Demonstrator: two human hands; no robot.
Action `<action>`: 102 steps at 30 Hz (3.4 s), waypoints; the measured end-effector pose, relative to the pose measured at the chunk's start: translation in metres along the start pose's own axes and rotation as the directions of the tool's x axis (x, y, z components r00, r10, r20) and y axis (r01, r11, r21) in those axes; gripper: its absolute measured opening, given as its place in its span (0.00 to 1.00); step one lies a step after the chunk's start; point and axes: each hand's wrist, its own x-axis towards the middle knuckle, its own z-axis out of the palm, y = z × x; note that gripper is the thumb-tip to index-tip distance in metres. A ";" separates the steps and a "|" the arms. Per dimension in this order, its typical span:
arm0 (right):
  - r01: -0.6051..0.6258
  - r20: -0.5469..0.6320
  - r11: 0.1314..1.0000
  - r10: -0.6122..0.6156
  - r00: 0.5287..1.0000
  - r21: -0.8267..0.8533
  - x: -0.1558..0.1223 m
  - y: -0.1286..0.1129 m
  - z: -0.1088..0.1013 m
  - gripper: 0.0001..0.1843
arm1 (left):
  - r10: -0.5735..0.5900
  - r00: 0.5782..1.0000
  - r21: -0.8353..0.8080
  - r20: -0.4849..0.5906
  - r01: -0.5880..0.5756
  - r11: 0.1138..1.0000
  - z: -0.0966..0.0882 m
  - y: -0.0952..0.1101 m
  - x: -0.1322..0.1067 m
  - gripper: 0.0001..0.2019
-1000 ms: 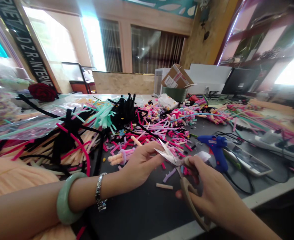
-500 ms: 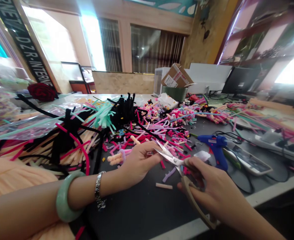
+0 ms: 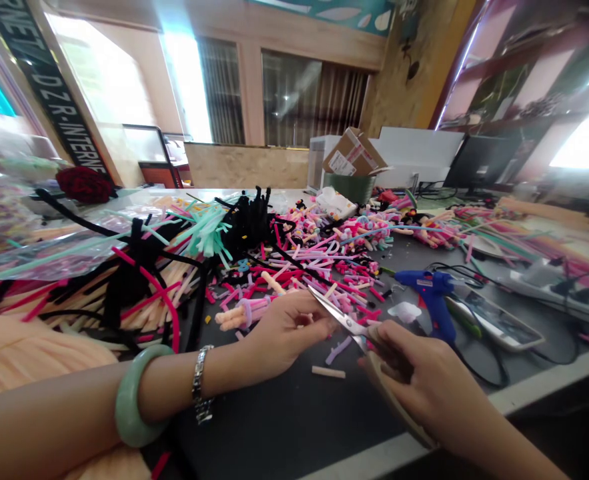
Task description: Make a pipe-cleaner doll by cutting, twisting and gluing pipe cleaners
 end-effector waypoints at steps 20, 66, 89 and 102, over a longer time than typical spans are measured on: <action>-0.119 -0.045 0.925 0.145 0.988 0.360 0.003 -0.003 0.005 0.15 | -0.121 0.993 -0.036 0.004 0.121 0.992 0.004 0.008 0.001 0.13; 0.006 -0.098 0.724 0.086 0.991 0.690 0.001 -0.014 0.019 0.08 | 0.036 0.970 0.175 0.242 -0.080 0.981 0.010 0.009 -0.008 0.08; 0.078 -0.227 0.872 0.039 0.973 0.483 -0.002 -0.014 0.018 0.08 | 0.073 0.952 0.299 0.297 -0.165 0.940 0.008 0.010 -0.007 0.05; 0.083 -0.236 0.886 0.030 0.971 0.456 -0.001 -0.012 0.022 0.08 | 0.044 0.962 0.254 0.269 -0.115 0.960 0.011 0.007 -0.008 0.04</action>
